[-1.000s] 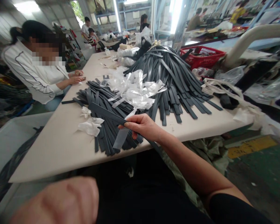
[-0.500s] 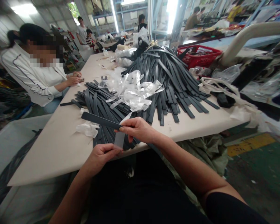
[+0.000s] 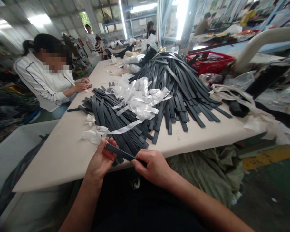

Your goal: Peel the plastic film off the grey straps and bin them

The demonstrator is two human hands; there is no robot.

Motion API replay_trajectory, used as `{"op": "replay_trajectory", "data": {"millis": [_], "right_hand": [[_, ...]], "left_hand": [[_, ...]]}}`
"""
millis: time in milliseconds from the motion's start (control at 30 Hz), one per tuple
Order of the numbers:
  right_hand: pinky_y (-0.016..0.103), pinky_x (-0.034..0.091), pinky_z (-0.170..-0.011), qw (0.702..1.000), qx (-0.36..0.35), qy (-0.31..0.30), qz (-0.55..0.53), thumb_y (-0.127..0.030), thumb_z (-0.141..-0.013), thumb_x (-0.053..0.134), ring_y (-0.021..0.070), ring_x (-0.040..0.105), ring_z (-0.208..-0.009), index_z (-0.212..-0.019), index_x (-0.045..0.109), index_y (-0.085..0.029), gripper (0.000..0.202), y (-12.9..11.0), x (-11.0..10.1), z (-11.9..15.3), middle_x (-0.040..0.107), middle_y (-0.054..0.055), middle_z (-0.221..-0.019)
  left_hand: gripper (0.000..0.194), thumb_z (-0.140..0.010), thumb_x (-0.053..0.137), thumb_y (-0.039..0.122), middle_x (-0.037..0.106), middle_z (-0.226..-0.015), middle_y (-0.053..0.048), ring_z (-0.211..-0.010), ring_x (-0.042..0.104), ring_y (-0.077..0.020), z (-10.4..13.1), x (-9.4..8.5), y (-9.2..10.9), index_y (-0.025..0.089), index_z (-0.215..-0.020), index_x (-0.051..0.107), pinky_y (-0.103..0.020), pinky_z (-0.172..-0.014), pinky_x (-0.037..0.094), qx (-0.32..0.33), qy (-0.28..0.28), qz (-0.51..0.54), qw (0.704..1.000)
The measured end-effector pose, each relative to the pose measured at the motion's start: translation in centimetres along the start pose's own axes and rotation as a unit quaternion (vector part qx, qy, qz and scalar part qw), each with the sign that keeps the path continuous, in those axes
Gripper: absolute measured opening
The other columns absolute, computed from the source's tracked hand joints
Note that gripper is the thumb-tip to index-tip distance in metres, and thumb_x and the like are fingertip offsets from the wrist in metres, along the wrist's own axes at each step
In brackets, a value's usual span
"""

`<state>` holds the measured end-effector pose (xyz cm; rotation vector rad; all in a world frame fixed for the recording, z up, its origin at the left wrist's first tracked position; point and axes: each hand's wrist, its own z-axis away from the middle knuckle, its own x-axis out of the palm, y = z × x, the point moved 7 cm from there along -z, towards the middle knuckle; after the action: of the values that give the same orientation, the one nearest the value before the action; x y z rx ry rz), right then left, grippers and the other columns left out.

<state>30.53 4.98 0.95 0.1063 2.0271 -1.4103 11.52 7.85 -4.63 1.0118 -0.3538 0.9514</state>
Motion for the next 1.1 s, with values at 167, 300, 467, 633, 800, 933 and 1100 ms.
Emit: {"op": "replay_trajectory", "data": {"millis": [167,300,467,633,800,933,1100], "right_hand": [[0.024,0.033,-0.055,0.999,-0.009,0.010,0.030,-0.023,-0.091,0.051,0.0111,0.048,-0.057,-0.067,0.058,-0.017,0.025,0.2,0.7,0.4,0.053,0.000,-0.065],[0.024,0.034,-0.056,0.999,-0.007,0.012,0.039,-0.024,-0.091,0.050,0.0116,0.050,-0.058,-0.068,0.058,-0.017,0.026,0.5,0.9,0.8,0.054,0.001,-0.065],[0.025,0.034,-0.056,0.999,0.003,0.024,0.037,-0.023,-0.091,0.050,0.0122,0.049,-0.058,-0.067,0.057,-0.017,0.026,0.7,0.8,1.1,0.054,0.001,-0.065],[0.024,0.032,-0.055,0.999,0.017,0.047,0.019,-0.023,-0.091,0.051,0.0116,0.047,-0.057,-0.064,0.052,-0.018,0.028,1.1,1.2,1.2,0.051,0.000,-0.063],[0.025,0.032,-0.055,0.996,0.037,0.078,-0.002,-0.028,-0.093,0.051,0.0114,0.044,-0.055,-0.060,0.049,-0.018,0.034,1.7,1.3,0.7,0.049,-0.001,-0.059],[0.023,0.041,-0.057,0.994,0.050,-0.019,-0.093,-0.032,-0.091,0.057,0.0132,0.055,-0.061,-0.083,0.067,-0.017,0.020,2.1,1.9,1.4,0.062,0.001,-0.069],[0.021,0.043,-0.051,0.963,0.153,-0.146,-0.169,-0.040,-0.094,0.052,0.0134,0.058,-0.054,-0.075,0.066,-0.015,0.034,3.5,4.2,3.1,0.063,0.002,-0.064]], "left_hand": [[0.009,-0.088,0.069,0.018,0.076,-0.076,-0.001,-0.068,0.073,-0.0138,0.3,0.2,-0.5,0.016,-0.079,0.068,-0.025,-0.067,0.061,-0.004,-0.007,0.001,1.000],[0.009,-0.085,0.074,0.019,0.075,-0.076,-0.001,-0.068,0.073,-0.0146,0.3,-0.1,-0.9,0.017,-0.079,0.068,-0.026,-0.066,0.062,-0.010,-0.018,-0.011,1.000],[0.011,-0.081,0.079,0.022,0.076,-0.079,-0.001,-0.071,0.073,-0.0142,0.2,-0.1,-1.5,0.017,-0.081,0.069,-0.024,-0.066,0.061,-0.018,-0.047,-0.033,0.998],[0.019,-0.070,0.087,0.021,0.076,-0.078,-0.002,-0.069,0.072,-0.0147,0.6,-0.2,-3.3,0.017,-0.081,0.072,-0.024,-0.066,0.060,-0.037,-0.065,-0.025,0.997],[0.037,-0.055,0.095,0.029,0.078,-0.081,-0.005,-0.071,0.071,-0.0153,2.3,0.2,-6.7,0.013,-0.083,0.076,-0.023,-0.068,0.059,-0.056,-0.112,-0.084,0.989],[0.036,-0.055,0.095,0.032,0.078,-0.079,-0.004,-0.072,0.071,-0.0148,2.2,-0.2,-4.2,0.014,-0.080,0.077,-0.023,-0.071,0.058,0.016,-0.103,-0.112,0.988],[0.040,-0.049,0.096,0.037,0.077,-0.076,-0.003,-0.070,0.069,-0.0140,2.3,-2.3,-0.2,0.017,-0.078,0.078,-0.022,-0.068,0.056,0.112,-0.040,-0.116,0.986]]}}
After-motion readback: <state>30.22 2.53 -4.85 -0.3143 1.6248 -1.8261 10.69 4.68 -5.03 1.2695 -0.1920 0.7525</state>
